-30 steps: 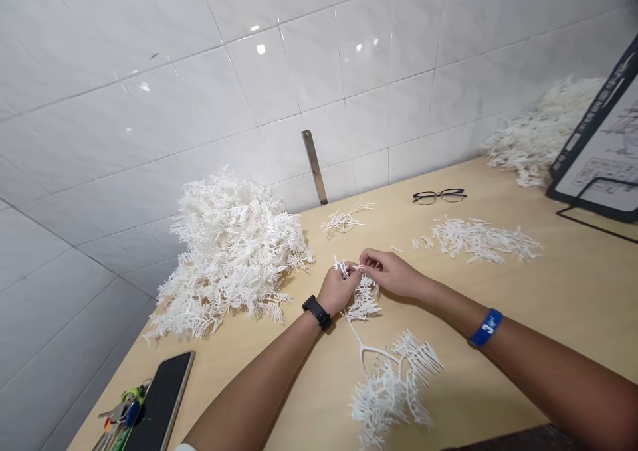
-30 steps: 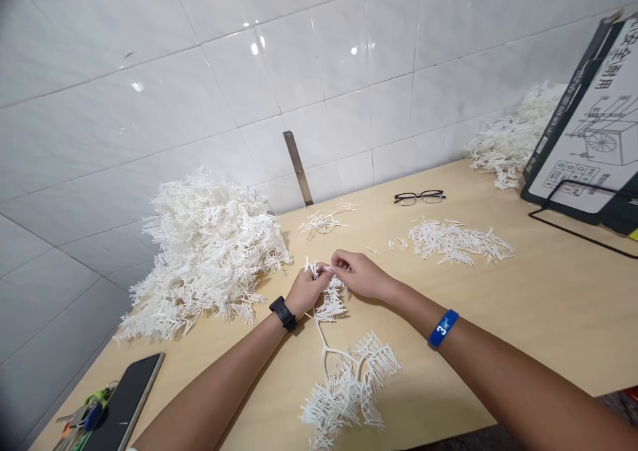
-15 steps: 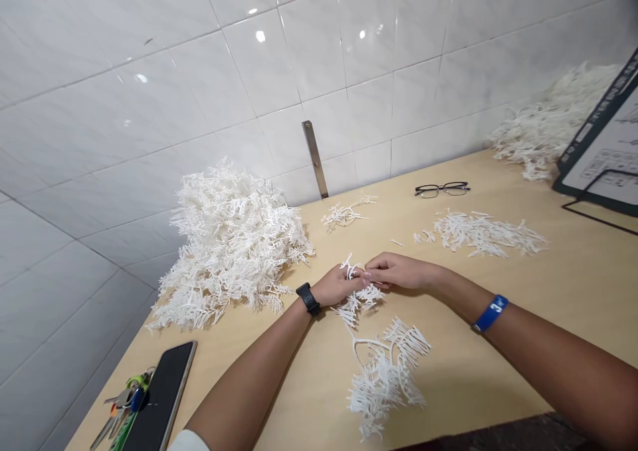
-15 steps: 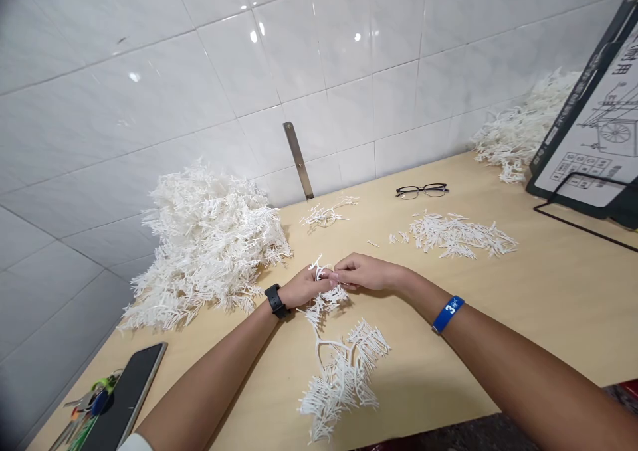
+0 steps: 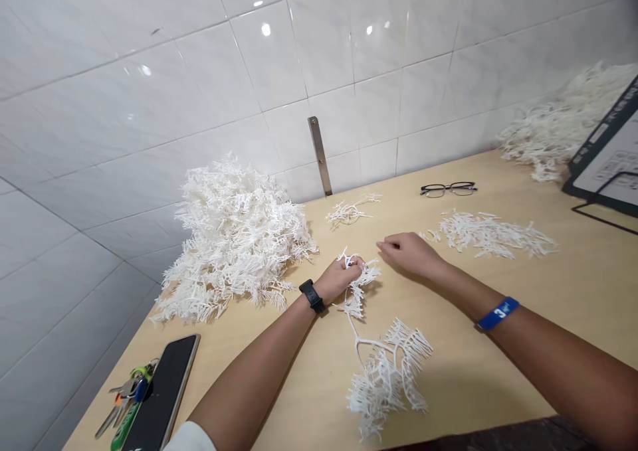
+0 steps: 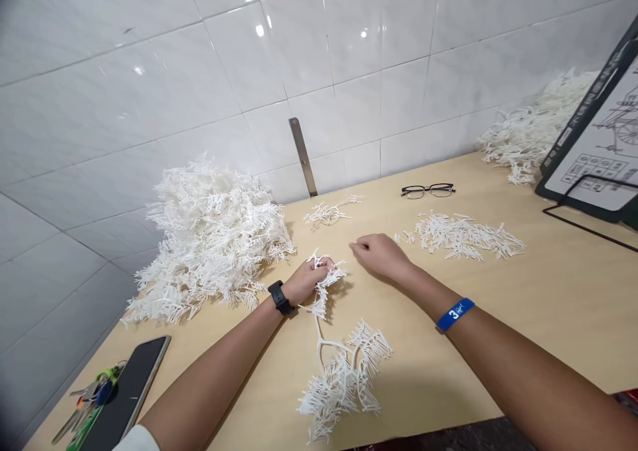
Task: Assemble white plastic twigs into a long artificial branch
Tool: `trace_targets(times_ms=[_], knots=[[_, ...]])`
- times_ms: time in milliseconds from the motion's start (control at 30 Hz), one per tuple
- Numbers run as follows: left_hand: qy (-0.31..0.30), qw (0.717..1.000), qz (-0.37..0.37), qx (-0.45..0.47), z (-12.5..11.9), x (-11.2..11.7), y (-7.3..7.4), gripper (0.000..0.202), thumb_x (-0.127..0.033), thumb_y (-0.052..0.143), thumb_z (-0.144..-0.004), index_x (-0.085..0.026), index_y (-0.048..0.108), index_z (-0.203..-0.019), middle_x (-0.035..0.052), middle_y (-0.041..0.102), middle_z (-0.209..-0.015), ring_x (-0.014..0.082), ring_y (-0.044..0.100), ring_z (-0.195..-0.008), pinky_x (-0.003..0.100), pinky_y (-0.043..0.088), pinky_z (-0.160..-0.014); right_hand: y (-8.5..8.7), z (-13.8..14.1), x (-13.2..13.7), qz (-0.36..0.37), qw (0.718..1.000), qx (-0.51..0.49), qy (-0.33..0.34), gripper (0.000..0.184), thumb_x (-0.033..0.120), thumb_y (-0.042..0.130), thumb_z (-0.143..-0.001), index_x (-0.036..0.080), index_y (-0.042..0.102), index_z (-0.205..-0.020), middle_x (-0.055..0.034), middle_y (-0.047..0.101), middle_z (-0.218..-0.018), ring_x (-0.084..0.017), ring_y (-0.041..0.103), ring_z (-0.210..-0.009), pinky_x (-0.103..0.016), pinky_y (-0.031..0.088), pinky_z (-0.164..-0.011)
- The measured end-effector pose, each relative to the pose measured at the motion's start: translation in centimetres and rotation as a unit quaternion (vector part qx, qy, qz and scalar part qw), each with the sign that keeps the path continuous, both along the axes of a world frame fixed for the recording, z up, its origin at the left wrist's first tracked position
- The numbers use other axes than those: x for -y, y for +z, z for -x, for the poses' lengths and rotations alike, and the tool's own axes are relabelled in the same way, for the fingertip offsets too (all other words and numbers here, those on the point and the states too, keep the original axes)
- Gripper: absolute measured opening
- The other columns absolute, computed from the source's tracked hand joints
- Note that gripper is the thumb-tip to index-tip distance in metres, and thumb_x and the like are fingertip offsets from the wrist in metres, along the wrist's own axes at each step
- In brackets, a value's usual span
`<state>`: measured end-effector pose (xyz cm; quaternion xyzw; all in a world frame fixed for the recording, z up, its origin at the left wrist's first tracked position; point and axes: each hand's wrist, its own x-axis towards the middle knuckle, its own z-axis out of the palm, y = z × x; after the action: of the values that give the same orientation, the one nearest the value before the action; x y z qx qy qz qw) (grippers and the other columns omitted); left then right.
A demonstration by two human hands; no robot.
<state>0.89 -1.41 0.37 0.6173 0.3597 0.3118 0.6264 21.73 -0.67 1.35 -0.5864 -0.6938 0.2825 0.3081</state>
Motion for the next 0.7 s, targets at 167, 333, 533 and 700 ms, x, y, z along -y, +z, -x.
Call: trace_targets(times_ms=[167, 333, 533, 700], knots=[[-0.032, 0.998, -0.053, -0.03, 0.1, 0.4, 0.5, 0.03, -0.042, 0.062, -0.077, -0.014, 0.054, -0.07, -0.0043, 0.041, -0.063, 0.0075, 0.033, -0.06, 0.024, 0.028, -0.06, 1.1, -1.0, 0.2, -0.011, 0.989, 0.124, -0.074, 0.043, 0.052, 0.05, -0.084, 0.019, 0.044, -0.057, -0.0004, 0.046, -0.056, -0.014, 0.037, -0.056, -0.028, 0.022, -0.056], [-0.067, 0.993, -0.075, -0.054, 0.2, 0.2, 0.2, 0.041, -0.053, 0.062, -0.078, -0.014, 0.054, -0.071, -0.0038, 0.042, -0.063, 0.0081, 0.034, -0.06, 0.024, 0.028, -0.061, 1.5, 0.8, 1.6, 0.061, 0.978, -0.045, 0.195, 0.051, 0.064, 0.044, -0.086, 0.018, 0.047, -0.064, 0.0013, 0.043, -0.063, -0.013, 0.036, -0.061, -0.026, 0.027, -0.057], [-0.082, 0.99, -0.084, -0.072, 0.0, 0.1, 0.0, 0.046, -0.059, 0.066, -0.073, -0.014, 0.058, -0.075, -0.0027, 0.046, -0.066, 0.0088, 0.038, -0.063, 0.024, 0.03, -0.062, 0.4, 1.1, 1.7, 0.133, 0.935, -0.106, 0.311, 0.052, 0.064, 0.051, -0.084, 0.017, 0.046, -0.065, 0.0042, 0.031, -0.063, -0.01, 0.026, -0.059, -0.026, 0.019, -0.055], [-0.11, 0.991, -0.05, -0.057, 0.3, 0.0, 0.1, 0.042, -0.053, 0.069, -0.072, -0.013, 0.056, -0.073, -0.0039, 0.045, -0.063, 0.0074, 0.035, -0.06, 0.024, 0.027, -0.06, 0.2, 0.8, 1.6, 0.168, 0.908, -0.18, 0.34, 0.052, 0.059, 0.058, -0.084, 0.018, 0.038, -0.059, 0.0062, 0.023, -0.06, -0.009, 0.02, -0.057, -0.027, 0.015, -0.054]])
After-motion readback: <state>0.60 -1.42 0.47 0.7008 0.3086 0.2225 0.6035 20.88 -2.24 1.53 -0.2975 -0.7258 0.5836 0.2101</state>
